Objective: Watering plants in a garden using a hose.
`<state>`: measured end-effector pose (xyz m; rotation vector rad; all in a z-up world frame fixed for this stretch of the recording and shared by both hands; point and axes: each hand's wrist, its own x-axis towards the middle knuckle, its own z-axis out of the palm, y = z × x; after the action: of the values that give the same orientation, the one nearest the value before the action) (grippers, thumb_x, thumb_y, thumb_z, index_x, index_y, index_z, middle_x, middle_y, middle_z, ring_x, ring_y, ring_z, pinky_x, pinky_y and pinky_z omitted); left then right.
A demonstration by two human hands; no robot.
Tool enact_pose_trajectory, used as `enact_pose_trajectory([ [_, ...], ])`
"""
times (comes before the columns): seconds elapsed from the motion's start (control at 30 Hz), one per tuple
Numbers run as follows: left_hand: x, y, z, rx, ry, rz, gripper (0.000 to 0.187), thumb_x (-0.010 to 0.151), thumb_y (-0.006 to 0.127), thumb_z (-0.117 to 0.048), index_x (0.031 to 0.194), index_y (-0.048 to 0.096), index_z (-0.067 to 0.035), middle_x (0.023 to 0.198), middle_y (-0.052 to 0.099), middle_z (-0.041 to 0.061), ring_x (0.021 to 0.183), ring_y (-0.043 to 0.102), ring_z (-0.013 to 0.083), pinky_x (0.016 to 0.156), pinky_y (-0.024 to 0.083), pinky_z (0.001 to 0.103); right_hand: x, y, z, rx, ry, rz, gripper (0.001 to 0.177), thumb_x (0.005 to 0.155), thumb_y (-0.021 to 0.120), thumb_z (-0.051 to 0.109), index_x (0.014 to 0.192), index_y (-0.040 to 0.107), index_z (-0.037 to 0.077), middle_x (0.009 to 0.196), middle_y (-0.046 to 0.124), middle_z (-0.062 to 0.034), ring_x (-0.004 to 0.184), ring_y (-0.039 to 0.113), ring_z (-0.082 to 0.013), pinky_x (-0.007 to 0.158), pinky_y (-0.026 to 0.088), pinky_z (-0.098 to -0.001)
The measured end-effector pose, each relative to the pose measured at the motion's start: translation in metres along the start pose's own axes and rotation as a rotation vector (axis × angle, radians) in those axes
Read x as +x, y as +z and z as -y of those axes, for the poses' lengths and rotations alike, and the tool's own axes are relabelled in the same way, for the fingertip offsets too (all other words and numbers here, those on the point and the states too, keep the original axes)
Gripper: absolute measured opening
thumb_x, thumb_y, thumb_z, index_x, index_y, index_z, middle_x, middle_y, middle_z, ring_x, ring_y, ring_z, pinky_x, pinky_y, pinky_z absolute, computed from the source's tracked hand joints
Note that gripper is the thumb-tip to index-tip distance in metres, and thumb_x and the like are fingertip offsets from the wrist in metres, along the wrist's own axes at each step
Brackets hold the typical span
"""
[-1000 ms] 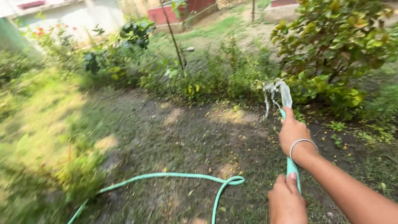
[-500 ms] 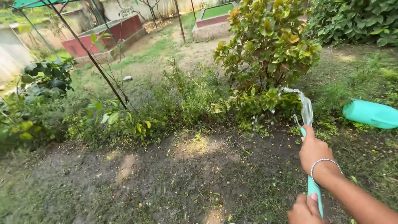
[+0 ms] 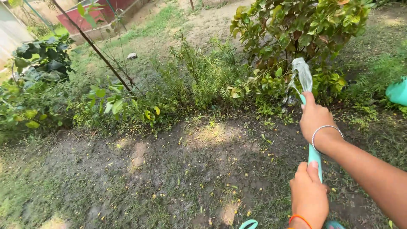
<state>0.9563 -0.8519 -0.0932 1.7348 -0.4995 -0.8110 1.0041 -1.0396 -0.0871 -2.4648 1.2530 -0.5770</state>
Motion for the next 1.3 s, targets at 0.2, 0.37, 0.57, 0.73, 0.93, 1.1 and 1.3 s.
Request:
enact_pose_trajectory([
  [0.2, 0.11, 0.074, 0.022, 0.157, 0.058, -0.13, 0.039, 0.11, 0.045, -0.039, 0.102, 0.06, -0.004, 0.081, 0.067, 0.027, 0.076, 0.062, 0.0513, 0.066, 0.047, 0.059, 0.097, 0.041, -0.059, 0.059, -0.008, 0.042, 0.041, 0.105, 0.045, 0.018, 0.146, 0.041, 0.015, 0.097, 0.07, -0.0312, 0.09, 0.067, -0.0526, 0.083, 0.051, -0.0627],
  [0.37, 0.249, 0.16, 0.138, 0.286, 0.057, -0.18, 0.032, 0.105, 0.05, -0.04, 0.106, 0.06, -0.01, 0.08, 0.065, 0.029, 0.08, 0.065, 0.0522, 0.067, 0.048, 0.061, 0.171, 0.091, -0.133, 0.099, 0.026, 0.117, 0.049, 0.102, 0.045, 0.016, 0.15, 0.036, 0.017, 0.096, 0.069, -0.0302, 0.087, 0.068, -0.0514, 0.077, 0.055, -0.0611],
  [0.57, 0.374, 0.24, 0.316, 0.568, -0.032, -0.408, 0.045, 0.091, 0.062, -0.055, 0.121, 0.069, -0.022, 0.074, 0.068, 0.025, 0.065, 0.068, 0.0483, 0.062, 0.052, 0.058, 0.23, 0.125, -0.193, 0.2, 0.092, 0.383, 0.056, 0.101, 0.047, 0.023, 0.153, 0.026, 0.022, 0.089, 0.071, -0.0281, 0.083, 0.071, -0.0488, 0.078, 0.055, -0.0587],
  [0.73, 0.345, 0.229, 0.25, 0.447, -0.236, -0.379, 0.04, 0.094, 0.058, -0.059, 0.102, 0.07, -0.022, 0.066, 0.069, 0.02, 0.071, 0.075, 0.0392, 0.065, 0.058, 0.05, 0.25, 0.121, -0.194, 0.334, 0.073, 0.559, 0.066, 0.101, 0.051, 0.031, 0.156, 0.016, 0.026, 0.088, 0.072, -0.0275, 0.08, 0.072, -0.0458, 0.078, 0.055, -0.056],
  [0.93, 0.334, 0.201, 0.084, 0.396, -0.292, -0.372, 0.037, 0.098, 0.053, -0.053, 0.111, 0.068, -0.021, 0.072, 0.072, 0.018, 0.079, 0.074, 0.0411, 0.072, 0.056, 0.055, 0.286, 0.15, -0.198, 0.452, 0.143, 0.557, 0.087, 0.098, 0.054, 0.027, 0.162, -0.003, 0.02, 0.089, 0.074, -0.0209, 0.078, 0.074, -0.0385, 0.077, 0.057, -0.0493],
  [1.1, 0.339, 0.186, 0.002, 0.431, -0.307, -0.254, 0.041, 0.104, 0.046, -0.046, 0.116, 0.063, -0.011, 0.086, 0.069, 0.026, 0.091, 0.069, 0.0475, 0.081, 0.052, 0.06, 0.317, 0.152, -0.189, 0.547, 0.091, 0.487, 0.076, 0.1, 0.053, 0.023, 0.16, 0.01, 0.007, 0.087, 0.076, -0.0159, 0.067, 0.073, -0.0322, 0.067, 0.059, -0.0457],
  [1.3, 0.298, 0.172, -0.085, 0.335, -0.317, -0.26, 0.041, 0.105, 0.043, -0.045, 0.117, 0.062, -0.01, 0.093, 0.07, 0.027, 0.098, 0.066, 0.048, 0.085, 0.05, 0.06, 0.322, 0.138, -0.172, 0.53, 0.03, 0.445, 0.074, 0.102, 0.048, 0.018, 0.161, 0.006, 0.005, 0.084, 0.074, -0.0148, 0.061, 0.071, -0.0293, 0.062, 0.058, -0.0416],
])
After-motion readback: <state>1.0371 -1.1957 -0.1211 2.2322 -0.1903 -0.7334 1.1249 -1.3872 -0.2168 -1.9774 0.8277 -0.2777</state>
